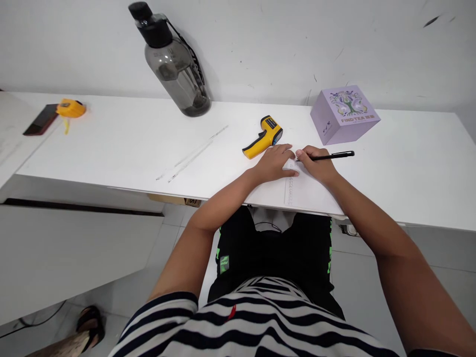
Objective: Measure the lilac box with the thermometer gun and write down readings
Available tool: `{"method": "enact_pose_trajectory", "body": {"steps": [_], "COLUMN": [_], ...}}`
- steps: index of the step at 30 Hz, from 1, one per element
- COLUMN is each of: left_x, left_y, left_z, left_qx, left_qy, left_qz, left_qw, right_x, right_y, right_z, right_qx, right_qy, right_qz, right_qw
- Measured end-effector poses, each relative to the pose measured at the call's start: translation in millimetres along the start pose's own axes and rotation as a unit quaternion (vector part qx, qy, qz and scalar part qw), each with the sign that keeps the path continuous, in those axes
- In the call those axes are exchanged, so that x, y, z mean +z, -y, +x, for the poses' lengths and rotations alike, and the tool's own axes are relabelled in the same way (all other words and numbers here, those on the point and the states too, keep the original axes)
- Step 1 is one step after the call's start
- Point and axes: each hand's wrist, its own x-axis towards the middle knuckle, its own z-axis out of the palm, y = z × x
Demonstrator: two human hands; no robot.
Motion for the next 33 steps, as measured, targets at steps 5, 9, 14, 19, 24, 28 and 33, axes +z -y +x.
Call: {"method": "enact_pose_trajectory", "body": {"steps": [5,9,14,19,24,28,33], "left_x": [-2,0,-2,-26,-35,-33,-37], "left_y": [-1,0,0,9,21,18,11], "left_z": [0,-1,0,0,-9,-9,-6], "left_qx": [0.006,0.012,0.032,-0.083,-0.257,-0.288,-0.319], "left_qy": [-0.005,-0.012,-0.058,-0.195,-0.138,-0.111,-0.090], "left_qz": [0.001,0.002,0.052,0.121,0.151,0.163,0.145], "left_qw": [1.000,1.000,0.996,0.970,0.944,0.937,0.932], "right_x": [0,1,6,9,12,15,-2], "right_y": [-3,-8,-16,-29,-34,-30,-34], "right_z": [0,1,1,8,10,6,8], "right_qx": [-0.002,-0.007,-0.028,-0.012,0.020,0.003,-0.087], "right_qy": [-0.001,-0.009,-0.133,-0.217,-0.164,-0.137,-0.268], "right_qz": [0.003,0.013,-0.036,-0.086,-0.121,-0.135,-0.123], "right_qw": [1.000,1.000,0.990,0.972,0.979,0.981,0.952]}}
